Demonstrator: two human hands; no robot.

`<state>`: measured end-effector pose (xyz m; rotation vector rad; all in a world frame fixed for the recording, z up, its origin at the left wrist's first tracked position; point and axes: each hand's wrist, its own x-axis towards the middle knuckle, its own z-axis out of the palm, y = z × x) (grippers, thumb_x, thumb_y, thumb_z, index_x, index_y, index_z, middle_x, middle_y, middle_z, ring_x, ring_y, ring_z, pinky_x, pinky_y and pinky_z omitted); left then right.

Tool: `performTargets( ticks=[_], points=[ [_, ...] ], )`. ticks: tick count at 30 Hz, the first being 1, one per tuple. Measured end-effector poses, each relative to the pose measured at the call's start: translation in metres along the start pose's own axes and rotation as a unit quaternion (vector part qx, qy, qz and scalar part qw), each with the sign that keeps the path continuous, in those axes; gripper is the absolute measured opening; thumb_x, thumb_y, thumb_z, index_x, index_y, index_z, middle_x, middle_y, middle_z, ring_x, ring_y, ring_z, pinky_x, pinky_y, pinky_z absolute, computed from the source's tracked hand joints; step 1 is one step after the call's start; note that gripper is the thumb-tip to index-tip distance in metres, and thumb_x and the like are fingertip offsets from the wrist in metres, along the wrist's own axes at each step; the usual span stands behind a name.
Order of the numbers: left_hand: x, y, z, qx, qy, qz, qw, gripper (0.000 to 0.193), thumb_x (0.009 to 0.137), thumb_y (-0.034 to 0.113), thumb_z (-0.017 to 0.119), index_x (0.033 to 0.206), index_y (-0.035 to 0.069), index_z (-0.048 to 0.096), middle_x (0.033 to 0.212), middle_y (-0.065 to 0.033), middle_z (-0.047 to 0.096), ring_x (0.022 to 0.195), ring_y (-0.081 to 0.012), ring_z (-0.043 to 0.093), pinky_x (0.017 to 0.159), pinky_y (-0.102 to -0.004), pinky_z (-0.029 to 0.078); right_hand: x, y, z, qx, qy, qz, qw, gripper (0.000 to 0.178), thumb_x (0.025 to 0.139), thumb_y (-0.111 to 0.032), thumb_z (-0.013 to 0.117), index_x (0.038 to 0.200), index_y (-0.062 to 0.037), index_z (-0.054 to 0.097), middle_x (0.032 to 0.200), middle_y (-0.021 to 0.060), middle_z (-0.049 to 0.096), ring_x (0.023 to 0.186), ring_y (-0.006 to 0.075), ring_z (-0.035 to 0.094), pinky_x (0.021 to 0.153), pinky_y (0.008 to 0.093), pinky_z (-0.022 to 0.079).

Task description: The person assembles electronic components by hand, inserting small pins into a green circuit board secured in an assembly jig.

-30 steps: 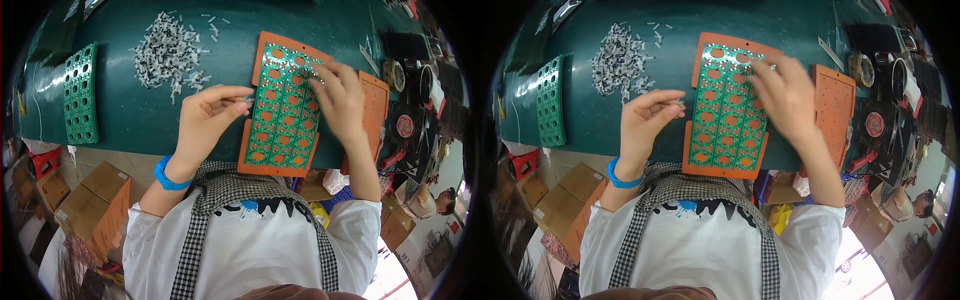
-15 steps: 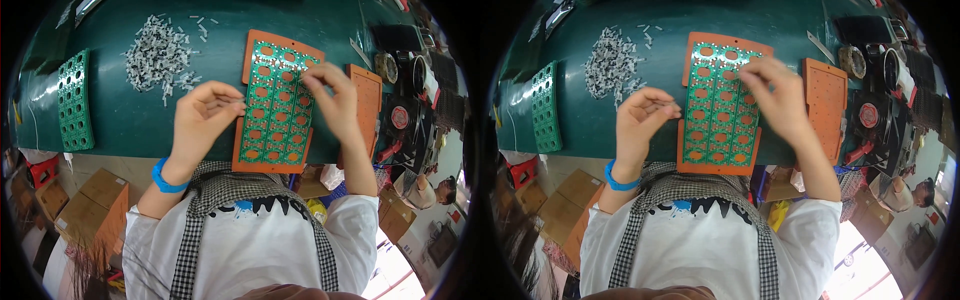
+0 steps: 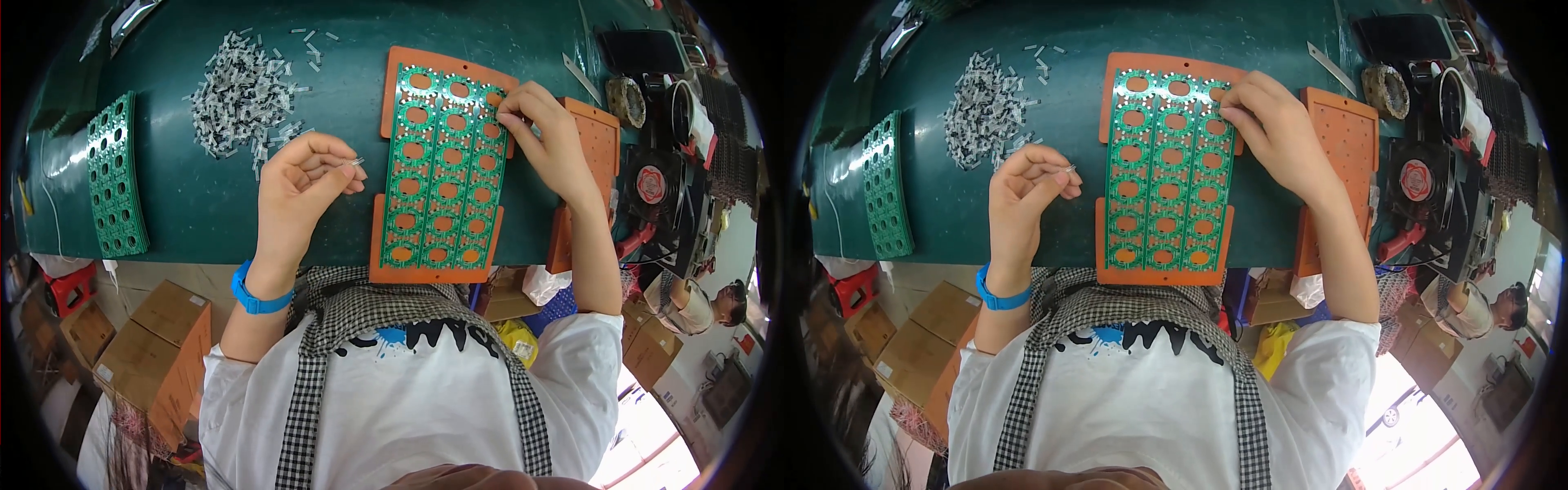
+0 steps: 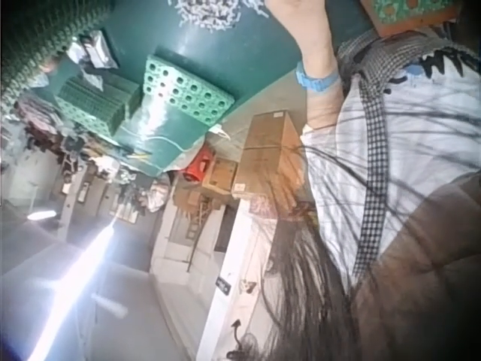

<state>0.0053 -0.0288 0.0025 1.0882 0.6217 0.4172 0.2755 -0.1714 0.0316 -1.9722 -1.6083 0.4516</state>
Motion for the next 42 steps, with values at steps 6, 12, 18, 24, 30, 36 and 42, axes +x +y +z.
performTargets(
  ticks=[6,12,18,24,30,36,42],
  points=[
    [-0.001,-0.001,0.001,-0.005,-0.005,0.007,1.000,0.014,0.088,-0.004,0.058,0.102,-0.004,0.060,0.087,-0.0095,0.067,0.080,-0.0132,0.065,0.074,-0.0249,0.053,0.000,-0.001,0.003,0.004,0.000,0.003,1.000,0.007,0.086,-0.004,0.060,0.089,0.0007,0.056,0.088,0.0114,0.056,0.084,0.0282,0.058,0.073,0.0336,0.047],
    [-0.004,0.001,0.007,0.003,-0.001,0.007,1.000,0.023,0.087,-0.007,0.059,0.110,-0.004,0.057,0.090,-0.0108,0.067,0.087,-0.0157,0.066,0.080,-0.0260,0.055,-0.016,0.004,0.018,-0.053,0.094,-0.016,0.994,0.008,0.082,-0.003,0.065,0.090,-0.0009,0.064,0.092,0.0093,0.060,0.083,0.0253,0.061,0.070,0.0326,0.049],
    [-0.014,0.006,0.026,0.019,-0.037,0.031,0.999,0.036,0.087,-0.008,0.059,0.122,-0.003,0.051,0.094,-0.0124,0.068,0.089,-0.0158,0.067,0.080,-0.0260,0.055,-0.023,-0.021,0.023,-0.210,0.140,-0.111,0.961,0.023,0.076,-0.004,0.072,0.099,-0.0033,0.068,0.092,0.0084,0.062,0.078,0.0230,0.061,0.062,0.0319,0.050],
    [-0.024,0.006,0.041,0.063,-0.060,0.030,0.996,0.040,0.086,-0.006,0.061,0.124,0.001,0.052,0.094,-0.0098,0.069,0.092,-0.0136,0.066,0.082,-0.0270,0.055,-0.031,-0.083,0.041,0.278,-0.028,0.045,0.959,0.025,0.077,-0.003,0.074,0.102,-0.0026,0.068,0.089,0.0051,0.064,0.065,0.0087,0.056,0.054,0.0220,0.043],
    [-0.026,0.003,0.044,0.124,-0.082,0.057,0.987,0.036,0.086,-0.004,0.061,0.121,0.002,0.057,0.094,-0.0084,0.069,0.088,-0.0118,0.065,0.078,-0.0272,0.054,-0.038,-0.081,0.045,0.271,-0.020,0.049,0.961,0.015,0.078,-0.001,0.073,0.093,-0.0015,0.069,0.086,0.0048,0.064,0.066,0.0071,0.056,0.055,0.0201,0.042],
    [-0.024,0.011,0.047,0.119,-0.129,0.042,0.984,0.034,0.086,-0.005,0.061,0.120,0.001,0.059,0.091,-0.0077,0.068,0.085,-0.0118,0.065,0.077,-0.0263,0.053,-0.045,-0.079,0.043,0.471,-0.024,0.167,0.866,0.012,0.077,-0.001,0.073,0.089,-0.0014,0.069,0.084,0.0054,0.065,0.073,0.0114,0.062,0.062,0.0228,0.048],
    [-0.017,0.009,0.037,-0.135,-0.227,-0.163,0.951,0.034,0.084,-0.005,0.061,0.118,-0.006,0.056,0.085,-0.0091,0.066,0.077,-0.0140,0.066,0.072,-0.0255,0.054,-0.049,-0.073,0.041,0.200,0.019,-0.155,0.967,0.019,0.071,-0.005,0.077,0.088,-0.0034,0.070,0.086,0.0062,0.069,0.071,0.0190,0.066,0.059,0.0277,0.050]
  ],
)
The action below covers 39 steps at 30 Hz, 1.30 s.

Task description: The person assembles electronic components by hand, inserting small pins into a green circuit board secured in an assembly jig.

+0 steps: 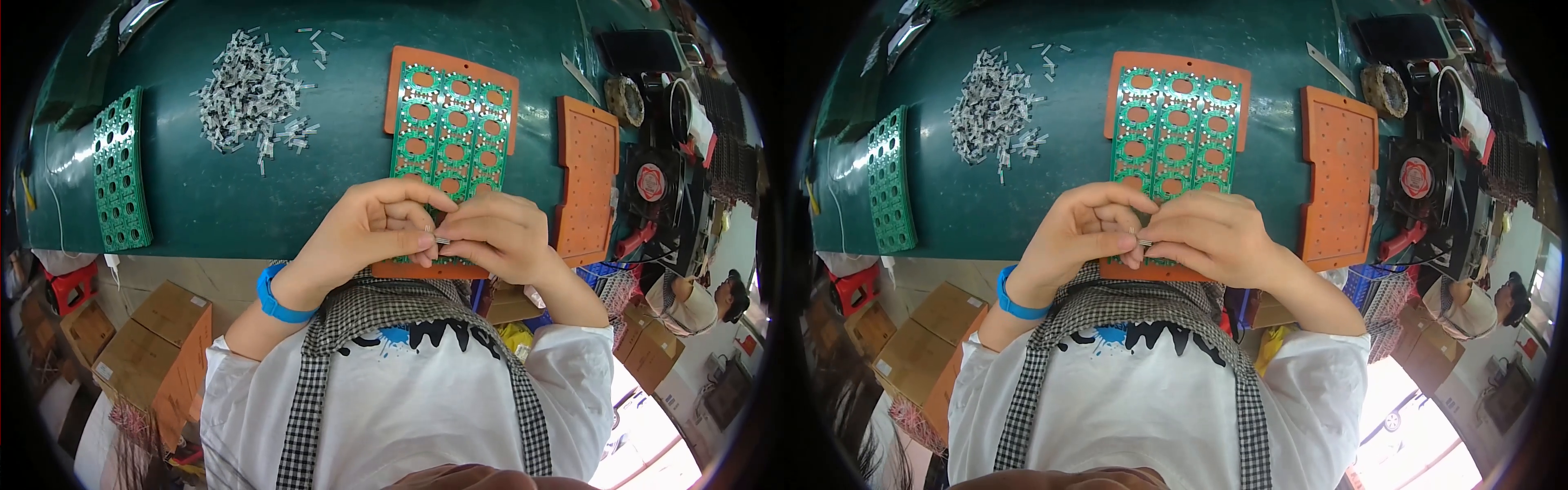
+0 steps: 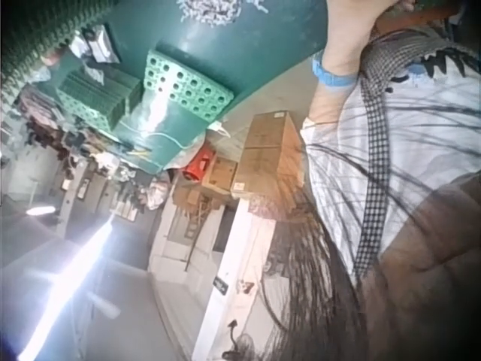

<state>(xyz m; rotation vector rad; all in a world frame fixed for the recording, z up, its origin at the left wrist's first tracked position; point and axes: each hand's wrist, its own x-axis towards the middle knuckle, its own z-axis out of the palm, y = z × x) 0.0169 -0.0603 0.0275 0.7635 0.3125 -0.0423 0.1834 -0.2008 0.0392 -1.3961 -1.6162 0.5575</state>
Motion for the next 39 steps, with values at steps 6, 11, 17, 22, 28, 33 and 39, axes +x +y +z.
performTargets(
  ticks=[6,11,17,22,28,33,39],
  points=[
    [0.000,0.000,0.004,-0.025,0.015,-0.030,0.999,0.037,0.085,-0.004,0.059,0.121,-0.003,0.053,0.084,-0.0079,0.066,0.074,-0.0130,0.065,0.070,-0.0250,0.053,-0.002,0.000,0.003,-0.034,0.013,-0.015,0.999,0.019,0.070,-0.004,0.077,0.086,-0.0041,0.069,0.082,0.0071,0.068,0.069,0.0198,0.066,0.057,0.0278,0.050],
    [0.000,-0.001,0.005,-0.026,0.018,-0.029,0.999,0.036,0.086,-0.002,0.058,0.121,-0.003,0.053,0.081,-0.0065,0.065,0.072,-0.0122,0.064,0.067,-0.0237,0.052,-0.004,-0.001,0.003,-0.057,0.016,-0.031,0.998,0.018,0.070,-0.002,0.076,0.086,-0.0038,0.067,0.081,0.0079,0.068,0.069,0.0212,0.066,0.059,0.0290,0.051],
    [-0.001,-0.004,0.001,-0.061,-0.005,-0.035,0.998,0.037,0.089,0.004,0.059,0.124,-0.003,0.052,0.081,-0.0057,0.064,0.072,-0.0118,0.063,0.068,-0.0239,0.052,-0.007,-0.004,0.004,-0.043,0.092,0.003,0.995,0.019,0.070,-0.003,0.076,0.088,-0.0032,0.068,0.084,0.0079,0.067,0.072,0.0203,0.066,0.057,0.0273,0.050],
    [-0.002,-0.009,0.000,-0.086,-0.025,-0.052,0.995,0.036,0.091,0.007,0.060,0.125,-0.003,0.052,0.086,-0.0067,0.065,0.075,-0.0125,0.064,0.072,-0.0255,0.054,-0.005,0.000,0.004,-0.047,0.029,-0.021,0.998,0.019,0.072,-0.002,0.075,0.088,-0.0046,0.066,0.088,0.0073,0.066,0.075,0.0211,0.064,0.060,0.0280,0.051],
    [-0.004,-0.012,0.011,0.071,0.086,0.038,0.993,0.025,0.090,0.004,0.062,0.114,-0.004,0.060,0.090,-0.0073,0.066,0.077,-0.0103,0.064,0.070,-0.0240,0.053,0.002,-0.020,-0.001,-0.001,0.047,0.202,0.978,0.009,0.081,-0.002,0.069,0.089,-0.0015,0.064,0.083,0.0054,0.061,0.066,0.0128,0.058,0.055,0.0252,0.046],
    [-0.004,-0.011,0.016,0.217,0.120,0.037,0.968,0.013,0.088,0.005,0.065,0.097,-0.004,0.064,0.083,-0.0041,0.066,0.072,-0.0062,0.061,0.062,-0.0207,0.049,0.002,-0.023,0.002,0.000,0.019,0.240,0.971,0.007,0.086,-0.004,0.066,0.091,-0.0002,0.064,0.083,0.0053,0.060,0.065,0.0110,0.055,0.055,0.0238,0.044],
    [-0.003,-0.018,0.012,0.152,0.137,0.073,0.976,0.009,0.089,0.004,0.064,0.092,-0.004,0.063,0.081,-0.0035,0.065,0.069,-0.0035,0.059,0.058,-0.0182,0.046,0.002,-0.019,0.000,0.166,0.029,0.340,0.925,0.009,0.088,-0.006,0.065,0.094,0.0008,0.064,0.084,0.0049,0.060,0.071,0.0102,0.059,0.058,0.0229,0.047]
  ],
)
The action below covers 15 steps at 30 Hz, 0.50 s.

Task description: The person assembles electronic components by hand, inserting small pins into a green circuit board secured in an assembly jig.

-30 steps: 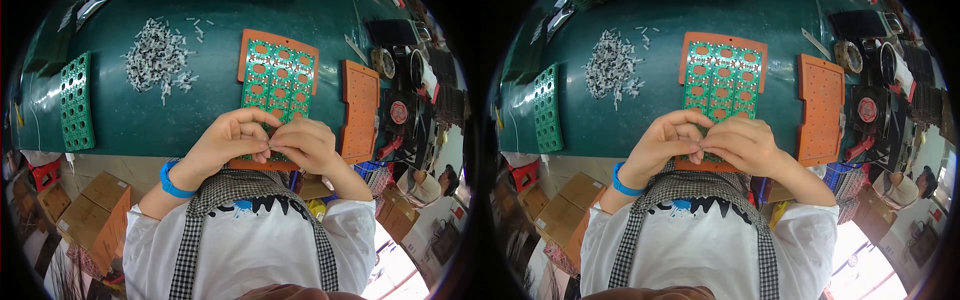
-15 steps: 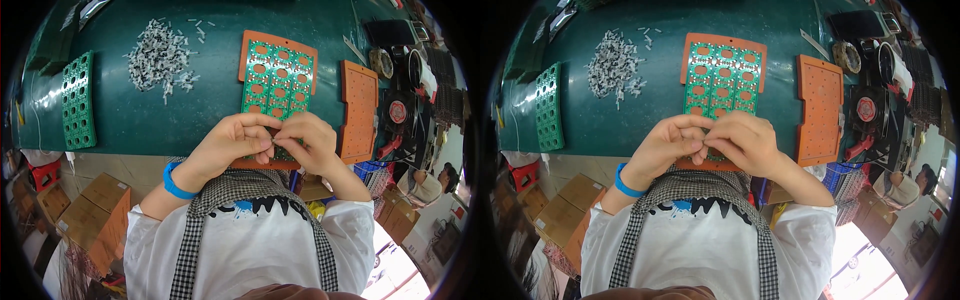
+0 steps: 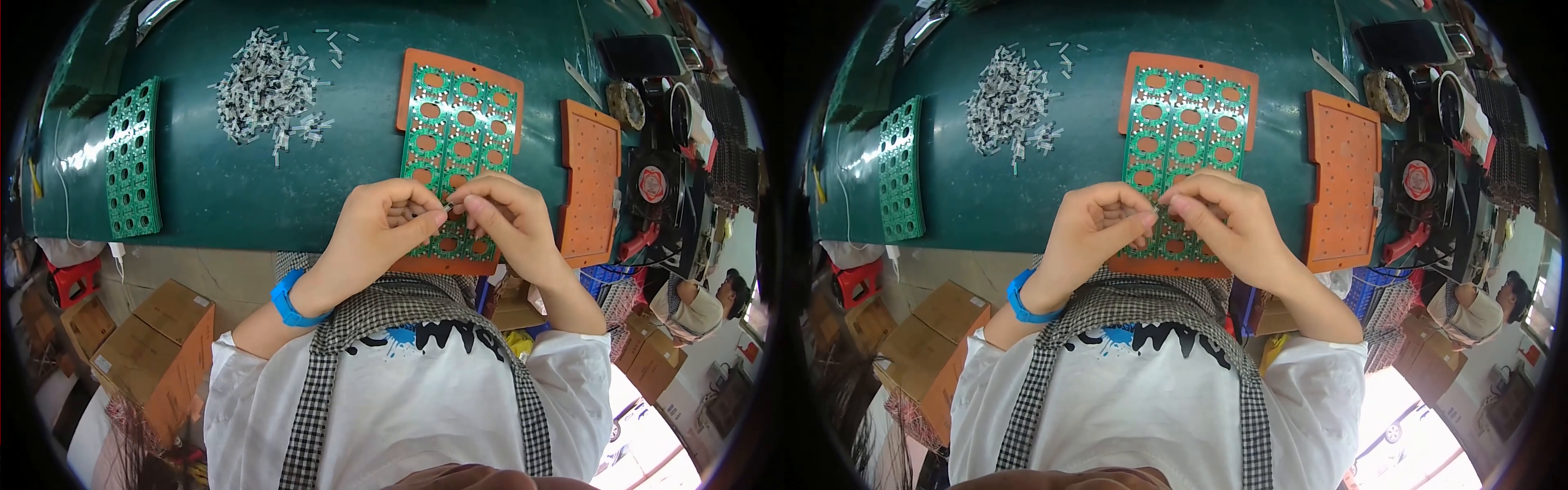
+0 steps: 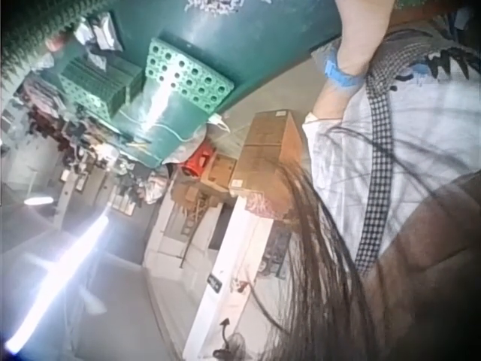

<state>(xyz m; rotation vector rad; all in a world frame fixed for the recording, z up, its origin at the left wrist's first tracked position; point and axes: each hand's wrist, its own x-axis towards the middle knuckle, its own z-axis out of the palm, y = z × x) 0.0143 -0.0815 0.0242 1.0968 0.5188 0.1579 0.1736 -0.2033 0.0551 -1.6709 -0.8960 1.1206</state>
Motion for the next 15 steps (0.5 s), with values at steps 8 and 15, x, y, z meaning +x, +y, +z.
performTargets(
  ticks=[8,15],
  points=[
    [-0.002,0.001,0.002,0.033,-0.002,-0.009,0.999,0.006,0.087,0.001,0.063,0.090,-0.004,0.063,0.080,-0.0039,0.065,0.072,-0.0044,0.061,0.059,-0.0202,0.049,-0.001,-0.001,0.009,-0.071,-0.009,-0.059,0.996,0.010,0.085,-0.005,0.068,0.090,-0.0009,0.061,0.086,0.0059,0.061,0.077,0.0121,0.063,0.059,0.0256,0.051],
    [-0.003,0.007,0.007,0.202,0.031,0.071,0.976,0.006,0.086,0.000,0.063,0.090,-0.005,0.063,0.083,-0.0057,0.066,0.078,-0.0082,0.063,0.063,-0.0237,0.052,-0.004,0.012,0.013,-0.324,0.120,-0.293,0.892,0.007,0.084,-0.004,0.066,0.089,-0.0017,0.061,0.085,0.0085,0.062,0.072,0.0198,0.063,0.059,0.0295,0.051]
  ],
)
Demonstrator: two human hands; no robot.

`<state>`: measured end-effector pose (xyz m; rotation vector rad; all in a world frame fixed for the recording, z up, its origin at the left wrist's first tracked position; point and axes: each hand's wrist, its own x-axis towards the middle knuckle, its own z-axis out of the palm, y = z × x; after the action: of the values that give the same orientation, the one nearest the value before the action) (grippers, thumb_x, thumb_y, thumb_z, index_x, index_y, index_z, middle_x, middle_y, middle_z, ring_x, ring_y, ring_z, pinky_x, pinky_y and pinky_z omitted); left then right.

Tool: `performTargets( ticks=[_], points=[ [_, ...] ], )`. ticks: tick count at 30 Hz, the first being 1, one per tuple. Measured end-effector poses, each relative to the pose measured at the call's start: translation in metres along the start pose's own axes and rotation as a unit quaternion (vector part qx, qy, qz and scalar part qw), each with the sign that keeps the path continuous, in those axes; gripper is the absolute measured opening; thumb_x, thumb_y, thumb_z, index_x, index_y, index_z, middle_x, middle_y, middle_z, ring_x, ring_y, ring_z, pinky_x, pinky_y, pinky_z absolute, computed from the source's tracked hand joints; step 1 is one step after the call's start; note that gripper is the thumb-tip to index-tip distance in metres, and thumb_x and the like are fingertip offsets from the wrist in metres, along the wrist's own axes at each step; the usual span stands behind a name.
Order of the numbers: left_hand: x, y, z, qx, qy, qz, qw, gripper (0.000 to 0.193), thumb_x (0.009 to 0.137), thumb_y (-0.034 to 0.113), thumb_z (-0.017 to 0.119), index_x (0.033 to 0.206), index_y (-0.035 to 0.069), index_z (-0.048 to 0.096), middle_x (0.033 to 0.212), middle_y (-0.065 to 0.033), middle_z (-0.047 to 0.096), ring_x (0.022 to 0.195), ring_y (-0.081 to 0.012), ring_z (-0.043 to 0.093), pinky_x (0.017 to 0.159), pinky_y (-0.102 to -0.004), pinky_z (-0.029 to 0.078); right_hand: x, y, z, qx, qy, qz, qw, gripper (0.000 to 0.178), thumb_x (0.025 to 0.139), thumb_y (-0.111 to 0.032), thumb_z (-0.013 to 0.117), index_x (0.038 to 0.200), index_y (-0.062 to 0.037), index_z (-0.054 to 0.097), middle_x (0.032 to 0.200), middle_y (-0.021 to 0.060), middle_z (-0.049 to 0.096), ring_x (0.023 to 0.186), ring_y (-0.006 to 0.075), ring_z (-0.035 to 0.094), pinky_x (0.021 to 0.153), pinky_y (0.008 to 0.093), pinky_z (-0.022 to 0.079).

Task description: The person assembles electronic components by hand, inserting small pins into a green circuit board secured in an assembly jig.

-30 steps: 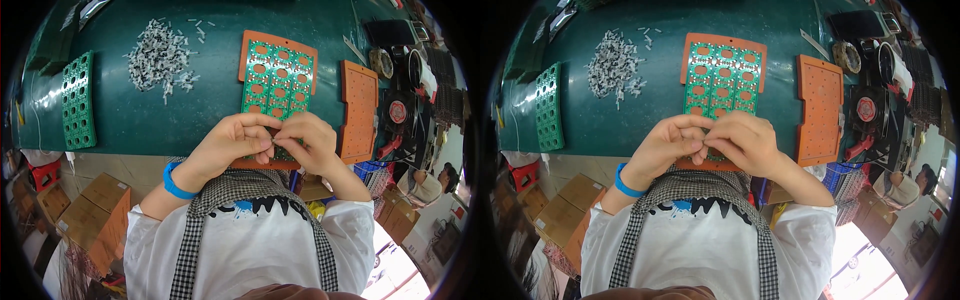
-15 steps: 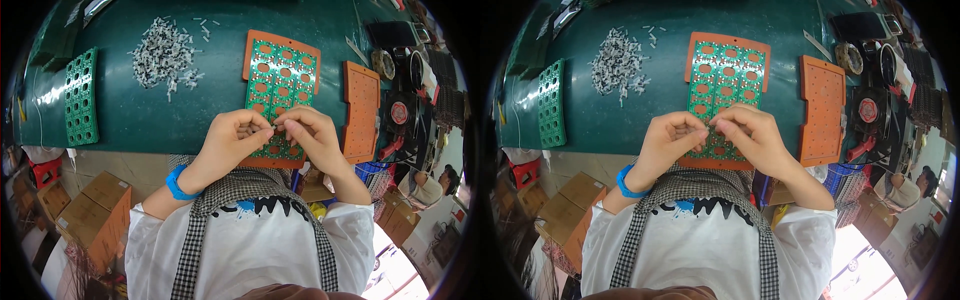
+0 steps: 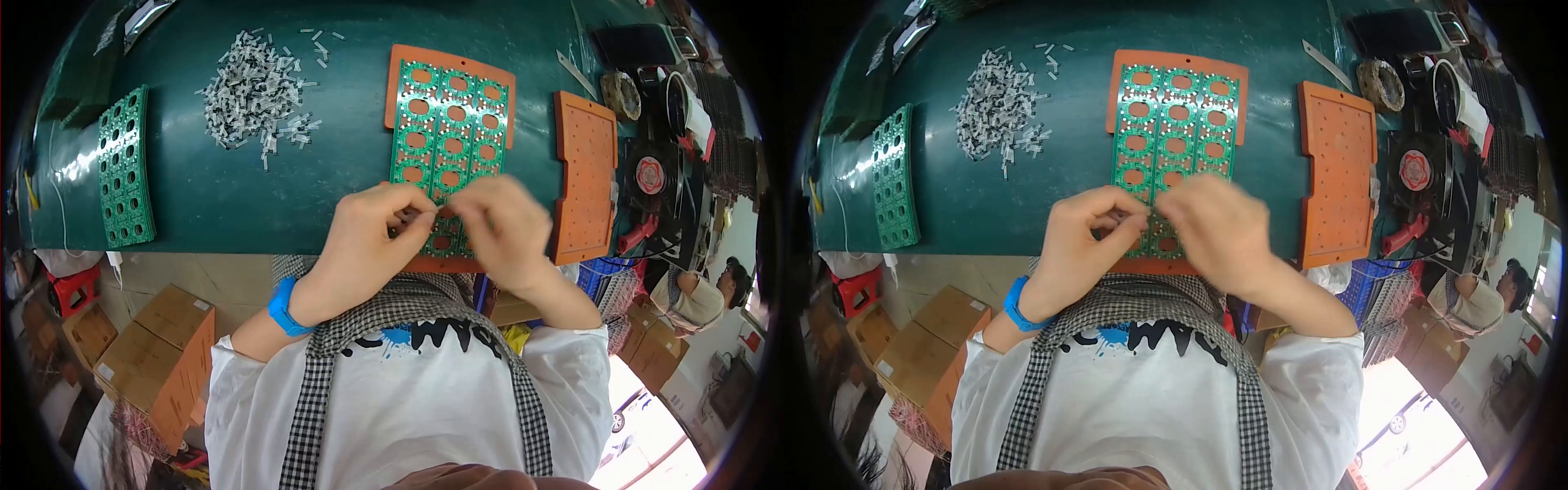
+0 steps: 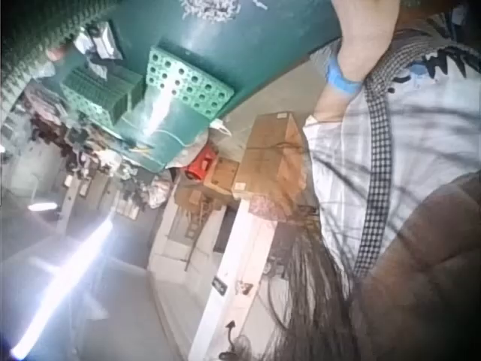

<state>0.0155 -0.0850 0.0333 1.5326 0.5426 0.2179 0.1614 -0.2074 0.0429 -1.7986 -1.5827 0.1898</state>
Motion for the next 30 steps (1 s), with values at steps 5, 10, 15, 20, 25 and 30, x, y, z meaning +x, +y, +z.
performTargets(
  ticks=[5,10,15,20,25,30],
  points=[
    [0.009,-0.013,-0.033,-0.235,0.001,-0.062,0.970,0.010,0.089,0.001,0.059,0.097,-0.003,0.064,0.086,-0.0083,0.068,0.076,-0.0129,0.065,0.071,-0.0245,0.053,0.021,0.058,-0.037,0.038,-0.019,0.166,0.985,0.005,0.084,-0.003,0.063,0.087,-0.0004,0.060,0.086,0.0118,0.060,0.078,0.0262,0.060,0.069,0.0304,0.048],
    [0.015,-0.022,-0.051,-0.279,0.028,-0.074,0.957,0.013,0.089,0.003,0.059,0.100,-0.003,0.063,0.083,-0.0090,0.068,0.074,-0.0126,0.065,0.069,-0.0238,0.052,0.027,0.079,-0.034,0.000,-0.084,0.062,0.995,0.005,0.087,-0.003,0.060,0.088,-0.0002,0.057,0.092,0.0108,0.057,0.087,0.0276,0.057,0.075,0.0346,0.047],
    [0.014,-0.027,-0.058,-0.306,-0.022,-0.108,0.946,0.014,0.090,0.004,0.059,0.102,-0.001,0.063,0.087,-0.0110,0.070,0.079,-0.0145,0.067,0.072,-0.0249,0.053,0.029,0.080,-0.033,0.009,-0.097,0.073,0.993,0.006,0.086,-0.004,0.060,0.089,-0.0005,0.056,0.091,0.0107,0.056,0.088,0.0283,0.057,0.077,0.0359,0.046],
    [0.016,-0.024,-0.052,-0.342,0.011,-0.092,0.935,0.014,0.090,0.004,0.059,0.103,-0.001,0.063,0.094,-0.0136,0.070,0.087,-0.0178,0.068,0.078,-0.0265,0.053,0.028,0.080,-0.031,0.012,-0.091,0.077,0.993,0.005,0.086,-0.003,0.061,0.088,-0.0003,0.057,0.091,0.0104,0.056,0.088,0.0278,0.057,0.077,0.0354,0.047],
    [0.015,-0.027,-0.048,-0.255,0.025,-0.077,0.963,0.022,0.090,0.003,0.059,0.111,-0.002,0.060,0.095,-0.0147,0.070,0.086,-0.0189,0.068,0.076,-0.0263,0.053,0.022,0.080,-0.021,-0.003,-0.031,0.078,0.996,0.008,0.083,-0.002,0.064,0.087,-0.0006,0.058,0.090,0.0092,0.057,0.086,0.0263,0.059,0.074,0.0338,0.048],
    [0.010,-0.012,-0.038,-0.213,0.026,-0.091,0.972,0.040,0.088,0.000,0.060,0.127,-0.003,0.051,0.095,-0.0152,0.070,0.083,-0.0178,0.068,0.072,-0.0244,0.054,0.014,0.079,-0.024,-0.114,-0.007,-0.006,0.993,0.012,0.077,-0.005,0.070,0.087,-0.0039,0.063,0.089,0.0059,0.061,0.083,0.0243,0.061,0.069,0.0345,0.050]
  ],
)
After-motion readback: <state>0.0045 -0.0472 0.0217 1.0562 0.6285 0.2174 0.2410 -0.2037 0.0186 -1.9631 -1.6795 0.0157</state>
